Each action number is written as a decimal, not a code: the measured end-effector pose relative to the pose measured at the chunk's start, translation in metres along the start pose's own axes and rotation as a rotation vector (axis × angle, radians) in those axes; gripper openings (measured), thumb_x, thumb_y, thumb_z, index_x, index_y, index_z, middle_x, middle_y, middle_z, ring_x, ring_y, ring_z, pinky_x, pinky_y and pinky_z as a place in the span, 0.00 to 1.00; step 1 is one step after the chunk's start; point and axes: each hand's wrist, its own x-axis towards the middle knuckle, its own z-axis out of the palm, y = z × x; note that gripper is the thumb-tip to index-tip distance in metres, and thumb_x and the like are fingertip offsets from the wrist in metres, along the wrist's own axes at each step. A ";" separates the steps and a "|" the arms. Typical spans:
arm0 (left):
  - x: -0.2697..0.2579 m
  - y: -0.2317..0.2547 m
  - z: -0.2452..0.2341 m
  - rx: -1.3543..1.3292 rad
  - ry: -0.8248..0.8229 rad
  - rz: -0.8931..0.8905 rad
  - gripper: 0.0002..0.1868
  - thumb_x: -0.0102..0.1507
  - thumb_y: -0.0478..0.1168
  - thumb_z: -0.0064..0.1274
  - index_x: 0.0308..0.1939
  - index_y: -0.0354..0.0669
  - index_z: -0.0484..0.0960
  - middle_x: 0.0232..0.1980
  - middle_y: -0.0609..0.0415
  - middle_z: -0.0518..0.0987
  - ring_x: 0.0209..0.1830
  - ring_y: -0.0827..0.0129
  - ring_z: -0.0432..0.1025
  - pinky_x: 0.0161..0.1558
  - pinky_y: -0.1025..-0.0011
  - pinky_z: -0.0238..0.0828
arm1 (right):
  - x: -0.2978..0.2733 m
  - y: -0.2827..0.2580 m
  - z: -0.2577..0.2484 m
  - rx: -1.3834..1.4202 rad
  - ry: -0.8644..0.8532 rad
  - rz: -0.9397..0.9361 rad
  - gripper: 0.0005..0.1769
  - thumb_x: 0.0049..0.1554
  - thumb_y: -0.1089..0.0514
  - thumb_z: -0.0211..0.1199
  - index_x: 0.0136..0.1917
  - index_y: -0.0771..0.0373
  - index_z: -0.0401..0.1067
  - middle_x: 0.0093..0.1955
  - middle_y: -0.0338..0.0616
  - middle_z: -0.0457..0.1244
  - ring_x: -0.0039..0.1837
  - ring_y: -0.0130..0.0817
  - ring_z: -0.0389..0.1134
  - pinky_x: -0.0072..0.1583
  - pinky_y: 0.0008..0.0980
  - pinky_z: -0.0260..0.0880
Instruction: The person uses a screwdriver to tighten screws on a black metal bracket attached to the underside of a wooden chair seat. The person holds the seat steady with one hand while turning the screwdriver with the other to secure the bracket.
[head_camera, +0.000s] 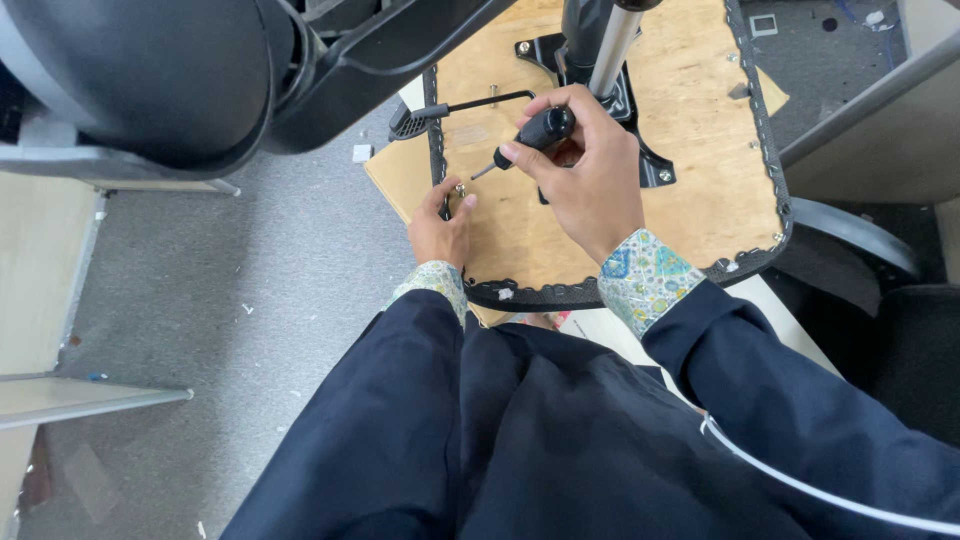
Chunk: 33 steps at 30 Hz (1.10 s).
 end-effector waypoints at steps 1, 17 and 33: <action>0.002 -0.001 0.000 -0.002 0.006 -0.011 0.20 0.59 0.43 0.63 0.55 0.48 0.85 0.56 0.45 0.84 0.57 0.55 0.79 0.59 0.65 0.71 | 0.001 -0.001 0.000 -0.008 -0.009 0.007 0.15 0.58 0.62 0.74 0.54 0.63 0.71 0.46 0.38 0.70 0.46 0.18 0.72 0.46 0.20 0.74; -0.001 0.032 -0.017 0.116 0.065 -0.235 0.17 0.57 0.49 0.65 0.50 0.58 0.89 0.48 0.50 0.86 0.50 0.57 0.80 0.53 0.63 0.73 | 0.010 -0.013 0.030 -0.100 -0.068 -0.146 0.17 0.56 0.60 0.76 0.54 0.62 0.70 0.42 0.35 0.67 0.41 0.19 0.69 0.44 0.21 0.70; -0.003 0.035 -0.024 0.140 0.033 -0.181 0.14 0.59 0.51 0.62 0.48 0.62 0.89 0.46 0.55 0.86 0.47 0.58 0.80 0.49 0.63 0.74 | 0.013 -0.004 0.023 -0.198 -0.143 -0.101 0.17 0.55 0.60 0.76 0.53 0.61 0.71 0.39 0.35 0.68 0.40 0.20 0.71 0.43 0.23 0.72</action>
